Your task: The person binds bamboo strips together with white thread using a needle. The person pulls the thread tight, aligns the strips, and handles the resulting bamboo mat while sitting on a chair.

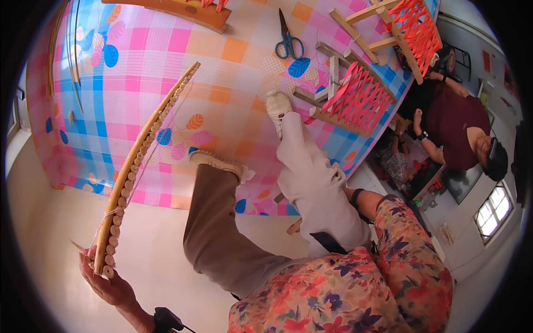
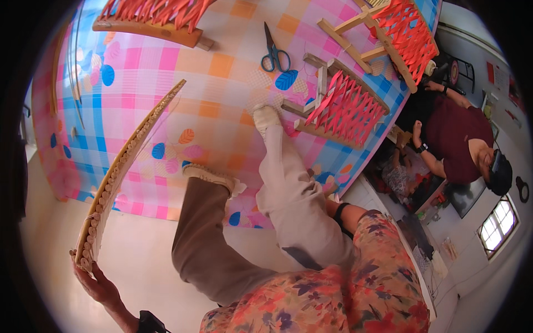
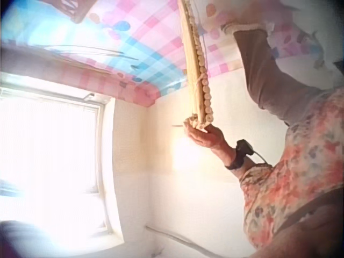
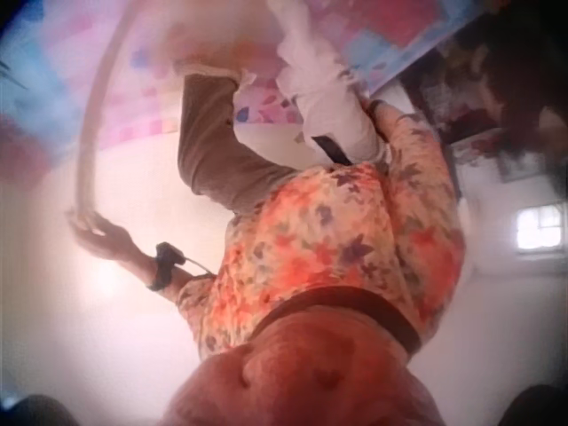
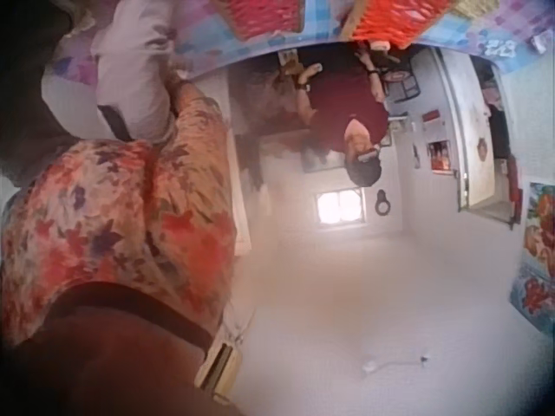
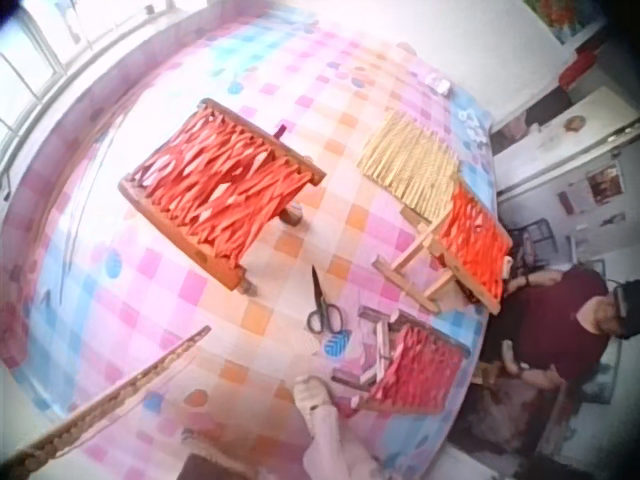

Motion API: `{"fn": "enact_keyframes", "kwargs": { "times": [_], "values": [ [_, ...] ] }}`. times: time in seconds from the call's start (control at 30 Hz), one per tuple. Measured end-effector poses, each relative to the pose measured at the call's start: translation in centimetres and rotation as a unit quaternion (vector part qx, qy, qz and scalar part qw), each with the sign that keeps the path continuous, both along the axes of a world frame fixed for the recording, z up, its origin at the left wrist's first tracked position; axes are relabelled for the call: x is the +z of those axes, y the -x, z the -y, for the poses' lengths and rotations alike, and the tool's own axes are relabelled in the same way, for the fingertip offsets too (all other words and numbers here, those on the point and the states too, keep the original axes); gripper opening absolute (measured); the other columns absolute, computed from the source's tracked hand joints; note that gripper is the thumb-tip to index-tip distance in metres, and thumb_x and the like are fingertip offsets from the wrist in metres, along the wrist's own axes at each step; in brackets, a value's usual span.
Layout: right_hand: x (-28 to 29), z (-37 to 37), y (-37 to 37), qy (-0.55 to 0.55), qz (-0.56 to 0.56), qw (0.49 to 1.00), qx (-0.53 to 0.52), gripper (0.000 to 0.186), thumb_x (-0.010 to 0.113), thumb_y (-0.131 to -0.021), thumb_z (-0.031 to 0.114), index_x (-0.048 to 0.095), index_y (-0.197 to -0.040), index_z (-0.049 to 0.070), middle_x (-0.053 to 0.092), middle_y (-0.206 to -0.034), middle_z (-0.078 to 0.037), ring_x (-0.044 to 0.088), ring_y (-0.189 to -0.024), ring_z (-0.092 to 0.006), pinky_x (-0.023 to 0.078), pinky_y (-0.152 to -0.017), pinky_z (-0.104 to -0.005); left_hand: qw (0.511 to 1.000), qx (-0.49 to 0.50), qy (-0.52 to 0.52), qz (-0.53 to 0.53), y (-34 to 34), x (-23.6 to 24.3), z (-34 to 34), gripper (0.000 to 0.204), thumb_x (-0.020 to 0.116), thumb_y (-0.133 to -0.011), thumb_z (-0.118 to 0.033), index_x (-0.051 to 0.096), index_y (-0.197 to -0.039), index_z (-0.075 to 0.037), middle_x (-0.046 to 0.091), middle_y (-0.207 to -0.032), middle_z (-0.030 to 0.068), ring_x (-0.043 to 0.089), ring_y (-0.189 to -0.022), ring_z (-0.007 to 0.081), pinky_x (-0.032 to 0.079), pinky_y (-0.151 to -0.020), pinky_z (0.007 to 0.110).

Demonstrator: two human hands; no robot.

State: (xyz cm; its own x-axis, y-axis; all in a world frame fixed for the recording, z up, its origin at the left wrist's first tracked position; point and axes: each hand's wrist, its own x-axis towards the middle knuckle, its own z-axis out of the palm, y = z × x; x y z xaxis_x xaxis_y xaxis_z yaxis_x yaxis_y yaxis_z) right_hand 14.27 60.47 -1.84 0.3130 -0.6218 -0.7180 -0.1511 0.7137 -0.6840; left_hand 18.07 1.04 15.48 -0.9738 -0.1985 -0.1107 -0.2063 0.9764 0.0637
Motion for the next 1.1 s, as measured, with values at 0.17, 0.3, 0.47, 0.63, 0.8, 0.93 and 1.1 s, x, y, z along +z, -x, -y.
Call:
{"fn": "enact_keyframes", "kwargs": {
  "times": [0.17, 0.3, 0.47, 0.63, 0.8, 0.93, 1.1],
  "values": [
    [-5.5, -0.2, 0.8, 0.012, -0.016, 0.999, 0.025, 0.02, 0.057, -0.089, 0.02, 0.07, -0.097, 0.006, 0.07, -0.094, -0.013, 0.067, -0.086, -0.0276, 0.053, -0.075, -0.038, 0.996, -0.06, -0.049, 0.042, 1.9, -2.9, -3.8, 0.036, 0.053, -0.1, -0.014, 0.047, -0.13, 0.004, 0.059, -0.111, 0.0162, 0.059, -0.098, 0.0337, 0.048, -0.087, 0.046],
    [-10.3, 0.3, 2.1, 0.024, -0.044, 0.998, 0.035, 0.02, 0.056, -0.091, 0.019, 0.069, -0.099, 0.006, 0.07, -0.096, -0.012, 0.067, -0.087, -0.0265, 0.053, -0.076, -0.0373, 0.989, -0.092, -0.109, 0.035, 1.6, -4.0, -5.6, 0.042, 0.056, -0.093, -0.002, 0.048, -0.133, 0.005, 0.059, -0.116, 0.0202, 0.058, -0.104, 0.0369, 0.046, -0.091, 0.045],
    [-16.2, 0.3, 4.0, 0.036, -0.082, 0.996, 0.025, 0.02, 0.055, -0.092, 0.018, 0.069, -0.101, 0.006, 0.07, -0.097, -0.011, 0.066, -0.087, -0.0252, 0.053, -0.077, -0.0365, 0.987, -0.137, -0.081, -0.004, 3.7, -6.1, -9.6, 0.043, 0.055, -0.086, 0.006, 0.049, -0.128, 0.005, 0.06, -0.103, 0.0196, 0.059, -0.088, 0.0361, 0.048, -0.077, 0.046],
    [-20.3, 0.7, 6.3, 0.066, -0.115, 0.991, 0.031, 0.02, 0.054, -0.094, 0.017, 0.068, -0.103, 0.006, 0.07, -0.099, -0.011, 0.066, -0.088, -0.0238, 0.053, -0.078, -0.0357, 0.987, -0.142, -0.016, -0.074, 2.2, -6.9, -12.6, 0.047, 0.061, -0.084, 0.005, 0.051, -0.13, 0.004, 0.061, -0.108, 0.0201, 0.059, -0.089, 0.0374, 0.048, -0.078, 0.045],
    [-22.2, -2.2, 8.1, 0.08, -0.132, 0.988, 0.013, 0.02, 0.054, -0.095, 0.016, 0.068, -0.105, 0.007, 0.07, -0.101, -0.01, 0.066, -0.089, -0.0225, 0.052, -0.078, -0.0348, 0.988, -0.11, -0.013, -0.11, 1.8, -9.2, -16.5, 0.052, 0.068, -0.078, 0.001, 0.054, -0.129, 0.0, 0.063, -0.108, 0.0142, 0.061, -0.096, 0.0323, 0.048, -0.085, 0.041],
    [-22.5, -3.5, 8.7, 0.112, -0.126, 0.985, -0.02, 0.02, 0.053, -0.096, 0.015, 0.068, -0.106, 0.007, 0.07, -0.103, -0.01, 0.066, -0.089, -0.0214, 0.052, -0.079, -0.0342, 0.983, -0.123, 0.009, -0.136, 0.0, -10.1, -19.6, 0.049, 0.067, -0.081, -0.001, 0.053, -0.128, 0.0, 0.063, -0.106, 0.0134, 0.061, -0.097, 0.0314, 0.048, -0.083, 0.041],
    [-20.3, -4.3, 10.4, 0.168, -0.131, 0.97, -0.117, 0.02, 0.052, -0.098, 0.014, 0.067, -0.108, 0.007, 0.07, -0.104, -0.009, 0.065, -0.09, -0.02, 0.052, -0.08, -0.0334, 0.976, -0.17, 0.024, -0.137, -2.5, -12.1, -22.1, 0.051, 0.064, -0.083, -0.004, 0.048, -0.132, -0.001, 0.06, -0.103, 0.0142, 0.059, -0.096, 0.0311, 0.047, -0.081, 0.043]
  ]
}}
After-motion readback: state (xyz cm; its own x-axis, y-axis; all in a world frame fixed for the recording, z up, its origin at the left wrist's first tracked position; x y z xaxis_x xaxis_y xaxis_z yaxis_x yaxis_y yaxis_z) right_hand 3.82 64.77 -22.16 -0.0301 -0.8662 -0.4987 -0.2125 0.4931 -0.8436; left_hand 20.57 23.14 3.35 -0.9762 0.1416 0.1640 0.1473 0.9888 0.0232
